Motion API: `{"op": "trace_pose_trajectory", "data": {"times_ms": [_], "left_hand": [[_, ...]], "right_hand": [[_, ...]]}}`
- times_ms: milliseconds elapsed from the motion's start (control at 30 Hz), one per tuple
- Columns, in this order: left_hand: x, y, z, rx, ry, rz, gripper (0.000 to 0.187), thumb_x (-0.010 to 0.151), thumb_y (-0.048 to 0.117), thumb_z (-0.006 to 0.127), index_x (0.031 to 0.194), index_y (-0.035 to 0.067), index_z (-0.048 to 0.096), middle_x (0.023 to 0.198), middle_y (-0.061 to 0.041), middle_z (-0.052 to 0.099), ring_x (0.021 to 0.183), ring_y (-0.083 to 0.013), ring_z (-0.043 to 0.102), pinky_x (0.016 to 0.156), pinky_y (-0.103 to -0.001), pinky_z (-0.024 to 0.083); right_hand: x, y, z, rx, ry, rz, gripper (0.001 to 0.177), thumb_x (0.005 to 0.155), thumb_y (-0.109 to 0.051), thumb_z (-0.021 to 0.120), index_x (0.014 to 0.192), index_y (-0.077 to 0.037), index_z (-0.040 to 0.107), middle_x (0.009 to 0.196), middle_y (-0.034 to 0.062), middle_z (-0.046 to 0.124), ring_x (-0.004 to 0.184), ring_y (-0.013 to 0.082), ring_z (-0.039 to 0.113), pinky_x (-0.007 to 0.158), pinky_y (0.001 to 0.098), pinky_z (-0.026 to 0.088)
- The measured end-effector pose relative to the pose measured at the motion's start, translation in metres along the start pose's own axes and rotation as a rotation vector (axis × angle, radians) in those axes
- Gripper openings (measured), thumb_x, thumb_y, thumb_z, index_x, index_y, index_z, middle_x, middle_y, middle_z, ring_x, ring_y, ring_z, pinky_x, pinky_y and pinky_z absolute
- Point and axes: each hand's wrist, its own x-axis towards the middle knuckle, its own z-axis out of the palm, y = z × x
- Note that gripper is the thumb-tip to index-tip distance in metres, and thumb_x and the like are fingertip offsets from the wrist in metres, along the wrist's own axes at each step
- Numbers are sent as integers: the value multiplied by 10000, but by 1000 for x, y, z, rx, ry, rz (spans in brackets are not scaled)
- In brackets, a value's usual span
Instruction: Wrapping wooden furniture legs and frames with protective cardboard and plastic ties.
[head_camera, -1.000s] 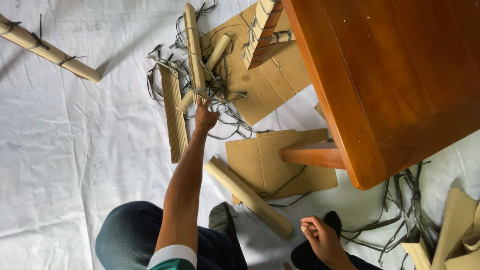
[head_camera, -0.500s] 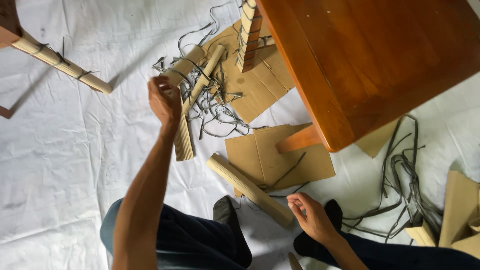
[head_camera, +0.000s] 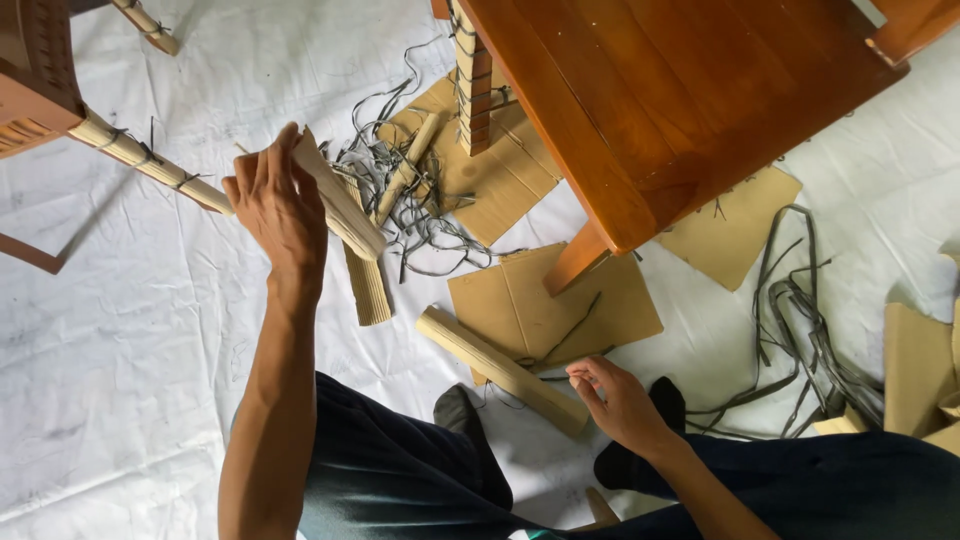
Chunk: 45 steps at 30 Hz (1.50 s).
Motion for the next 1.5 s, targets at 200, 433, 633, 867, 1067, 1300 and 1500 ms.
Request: {"op": "trace_pose_trajectory", "data": {"times_ms": [200,433,633,867,1067,1300,1500], "left_hand": [[-17,61,-61,-125,-120,195,286,985,40,708,1226,177,780,857,-20,716,829,-207,552,761,-329,395],[-57,185,-106,-634,-293,409,312,975,47,572,1161,213,759,792,-6,675,893,-204,626,734,-290,463],[-76,225,-75,-716,-325,471,334,980,24,543,1203,198,720,813,-7,673,902,-202,587,726,-300,443],[-87,221,-28,-652,-364,396,270,926,123,694,1194,140,659,1077,-73,715,1269,-296,549,929,-406,458],[-89,235,-4,-763,-437,114,506,847,73,773,1309,50,568,1267,-167,594,1304,-416,481,999,-519,443],[-84,258,3,-972,-541,-166,719,854,34,766,1470,14,395,1428,-214,447,1284,-422,530,987,-481,545],[-108,259,36,-1108,-633,-257,676,912,55,726,1487,6,374,1409,-212,462,1254,-399,582,932,-408,603]], "right_hand": [[5,-20,-23,-18,32,-72,224,942,-178,634,1150,-109,683,952,48,758,839,207,746,745,321,610],[33,-61,-42,88,212,-332,529,928,-77,695,1430,-29,536,1268,179,654,839,277,757,738,384,662],[52,-23,-26,356,275,-167,204,931,52,652,1130,25,690,880,154,740,807,231,753,715,392,641],[88,33,-30,529,311,-126,205,958,42,642,1158,7,664,957,193,743,870,291,777,808,456,634],[112,63,-33,561,468,-93,160,1022,-81,639,1115,43,596,965,171,692,881,231,728,857,408,604],[137,85,-25,810,535,-58,150,996,-52,648,1058,44,550,971,182,660,896,234,740,848,381,641],[132,75,-22,842,577,-67,224,999,-59,662,1111,50,502,975,198,642,894,258,744,850,407,645]]}}
